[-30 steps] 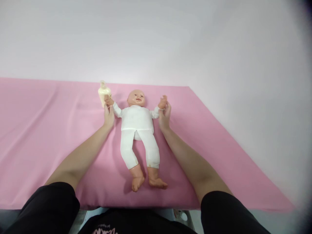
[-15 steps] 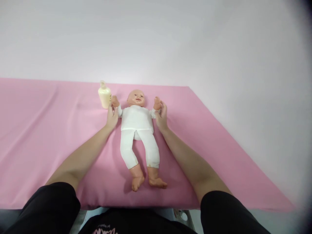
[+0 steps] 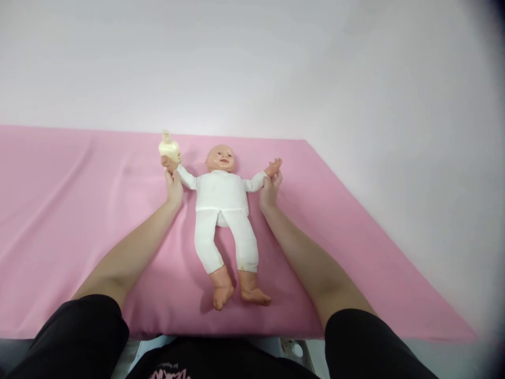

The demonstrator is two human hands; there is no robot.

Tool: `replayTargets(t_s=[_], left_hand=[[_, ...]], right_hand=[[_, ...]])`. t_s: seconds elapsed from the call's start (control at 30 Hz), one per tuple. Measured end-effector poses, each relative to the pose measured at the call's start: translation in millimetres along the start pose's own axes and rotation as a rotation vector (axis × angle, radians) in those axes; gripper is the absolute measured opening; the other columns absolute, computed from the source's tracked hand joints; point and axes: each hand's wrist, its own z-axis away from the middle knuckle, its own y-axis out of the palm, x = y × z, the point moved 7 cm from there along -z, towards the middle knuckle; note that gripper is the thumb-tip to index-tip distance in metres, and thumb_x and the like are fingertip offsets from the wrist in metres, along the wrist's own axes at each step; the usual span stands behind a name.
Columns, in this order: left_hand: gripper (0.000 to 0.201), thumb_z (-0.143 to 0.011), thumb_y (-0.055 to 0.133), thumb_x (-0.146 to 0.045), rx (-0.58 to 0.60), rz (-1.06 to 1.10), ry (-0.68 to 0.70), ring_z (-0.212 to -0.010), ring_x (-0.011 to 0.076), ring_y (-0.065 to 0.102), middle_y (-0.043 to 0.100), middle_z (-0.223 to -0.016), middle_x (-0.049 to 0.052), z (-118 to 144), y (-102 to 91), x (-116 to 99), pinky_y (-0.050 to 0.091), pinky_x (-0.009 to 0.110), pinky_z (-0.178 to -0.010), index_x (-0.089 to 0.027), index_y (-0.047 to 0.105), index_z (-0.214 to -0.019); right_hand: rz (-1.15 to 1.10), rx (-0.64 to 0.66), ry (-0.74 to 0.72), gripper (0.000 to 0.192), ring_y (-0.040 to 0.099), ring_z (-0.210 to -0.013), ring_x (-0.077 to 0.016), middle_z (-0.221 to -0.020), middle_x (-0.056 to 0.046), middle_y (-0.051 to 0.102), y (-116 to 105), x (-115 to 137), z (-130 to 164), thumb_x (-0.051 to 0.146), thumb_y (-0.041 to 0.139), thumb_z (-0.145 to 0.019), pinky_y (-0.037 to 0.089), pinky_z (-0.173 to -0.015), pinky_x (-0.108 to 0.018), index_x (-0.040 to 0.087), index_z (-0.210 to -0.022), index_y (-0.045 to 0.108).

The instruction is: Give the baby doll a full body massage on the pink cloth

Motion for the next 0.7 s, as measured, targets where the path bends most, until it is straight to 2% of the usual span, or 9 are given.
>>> replayTargets(t_s=[0.1,0.2,0.27,0.3,0.37,0.47,0.6,0.7], left_hand=[[0.058,-0.098,0.048,-0.066,0.232,-0.162,0.248,-0.133,0.0263,0.057,0.058,-0.141,0.016,9.9,19.5,-20.3,0.046,0.044,-0.115,-0.022,0.047,-0.137],[0.062,-0.098,0.047,-0.065,0.51,-0.371,0.46,-0.133,0.0307,0.055,0.059,-0.14,0.018,27.6,43.9,-32.0,0.04,0.051,-0.118,-0.019,0.052,-0.139],[0.06,-0.099,0.047,-0.063,0.642,-0.482,0.513,-0.129,0.0321,0.056,0.062,-0.134,0.017,37.2,54.9,-32.2,0.039,0.054,-0.118,-0.018,0.057,-0.137],[0.058,-0.099,0.047,-0.062,0.665,-0.506,0.514,-0.128,0.0323,0.057,0.063,-0.133,0.017,39.4,57.2,-31.7,0.04,0.054,-0.117,-0.019,0.057,-0.137],[0.057,-0.098,0.049,-0.06,0.617,-0.479,0.491,-0.129,0.0321,0.056,0.063,-0.134,0.017,38.3,55.0,-32.4,0.039,0.054,-0.118,-0.019,0.056,-0.138],[0.059,-0.097,0.053,-0.061,0.441,-0.296,0.399,-0.135,0.0301,0.053,0.058,-0.141,0.017,28.3,41.4,-31.7,0.037,0.05,-0.12,-0.02,0.05,-0.139],[0.044,-0.101,0.051,-0.054,0.117,-0.036,0.112,-0.135,0.0246,0.056,0.058,-0.14,0.015,7.0,12.8,-11.0,0.043,0.041,-0.117,-0.022,0.046,-0.131],[0.029,-0.106,0.043,-0.041,-0.082,0.112,-0.135,-0.135,0.0217,0.057,0.056,-0.143,0.013,-3.1,-4.1,12.7,0.046,0.037,-0.114,-0.023,0.043,-0.129]], right_hand=[[0.027,0.162,-0.066,0.06,0.046,-0.147,-0.0267,-0.157,-0.013,0.047,19.4,28.5,9.2,0.038,0.056,-0.092,0.038,-0.123,-0.054,0.024,-0.148,0.039],[0.168,0.407,-0.141,0.053,0.055,-0.137,-0.0293,-0.146,-0.011,0.059,43.1,44.5,22.3,0.037,0.06,-0.091,0.04,-0.121,-0.053,0.026,-0.142,0.051],[0.242,0.523,-0.209,0.047,0.057,-0.132,-0.03,-0.14,-0.01,0.064,53.0,49.9,29.7,0.033,0.06,-0.09,0.039,-0.121,-0.055,0.028,-0.137,0.057],[0.254,0.545,-0.227,0.046,0.058,-0.131,-0.03,-0.139,-0.009,0.065,54.9,51.3,31.6,0.032,0.059,-0.09,0.039,-0.121,-0.055,0.028,-0.136,0.058],[0.229,0.505,-0.202,0.048,0.056,-0.133,-0.0288,-0.14,-0.01,0.063,52.2,51.1,30.1,0.031,0.059,-0.091,0.039,-0.122,-0.054,0.028,-0.138,0.055],[0.109,0.337,-0.079,0.053,0.053,-0.138,-0.0263,-0.146,-0.011,0.058,39.3,43.8,21.1,0.032,0.06,-0.09,0.038,-0.122,-0.051,0.026,-0.141,0.048],[-0.081,0.063,0.043,0.057,0.048,-0.143,-0.0248,-0.155,-0.011,0.047,14.7,19.4,6.5,0.03,0.057,-0.086,0.037,-0.122,-0.053,0.026,-0.141,0.042],[-0.153,-0.14,0.211,0.055,0.047,-0.143,-0.0256,-0.154,-0.011,0.046,-5.9,-17.4,0.0,0.03,0.049,-0.083,0.035,-0.122,-0.058,0.026,-0.138,0.044]])
